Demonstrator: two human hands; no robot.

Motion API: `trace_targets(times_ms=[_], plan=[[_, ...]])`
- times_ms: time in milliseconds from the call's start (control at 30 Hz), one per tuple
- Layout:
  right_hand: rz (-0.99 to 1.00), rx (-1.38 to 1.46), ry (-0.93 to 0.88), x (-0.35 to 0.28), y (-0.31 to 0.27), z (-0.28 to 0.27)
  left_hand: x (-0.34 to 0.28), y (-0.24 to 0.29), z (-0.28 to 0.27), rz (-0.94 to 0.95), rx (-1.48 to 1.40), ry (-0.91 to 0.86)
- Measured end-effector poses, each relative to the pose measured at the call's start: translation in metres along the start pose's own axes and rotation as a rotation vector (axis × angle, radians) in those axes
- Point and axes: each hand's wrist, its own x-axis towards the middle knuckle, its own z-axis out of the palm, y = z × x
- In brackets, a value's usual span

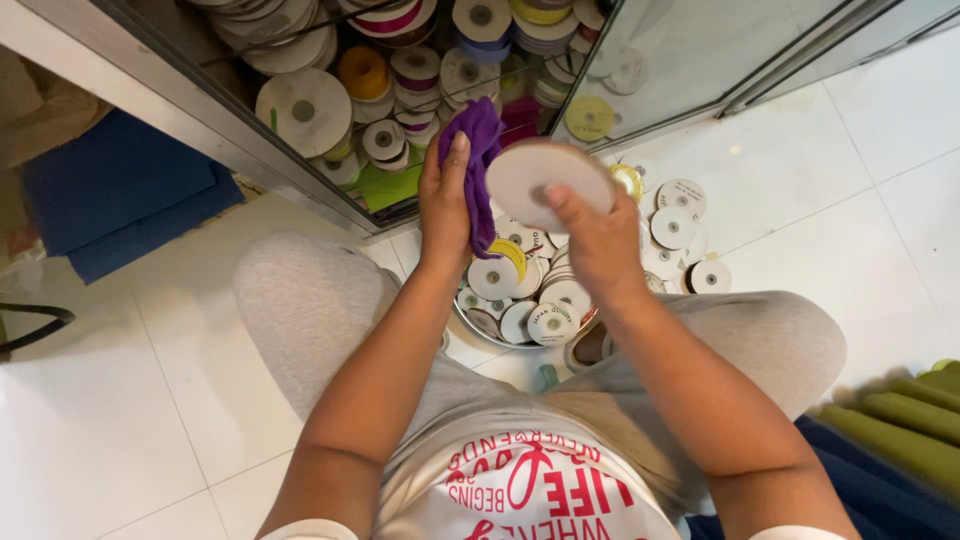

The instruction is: The person sits on the floor and wipes white spools with a purple cloth. They pick up spools from a metal bowl, clean them, and place them into a glass cabinet filled with other spools.

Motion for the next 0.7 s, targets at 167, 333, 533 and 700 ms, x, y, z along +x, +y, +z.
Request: trace_targets(times_ms=[167, 333, 533, 700], plan=[[-0.154, -0.002, 0.106, 0.032, 0.0, -0.031, -0.001, 0.004, -0.004, -0.06, 0.03, -0.238], [-0.146, -0.162, -0.185, 0.019, -0.026, -0.031, -0.009, -0.005, -0.013, 0.108, 0.219, -0.539], [-0.138, 0.326, 0.132, 0.018, -0.004, 0.004, -0.04, 0.0, 0.008, 0.007, 0.25, -0.331], [-0.11, 0.208, 0.048, 0.03, -0.001, -0.002, -0.038, 0.003, 0.009, -0.031, 0.185, -0.298]])
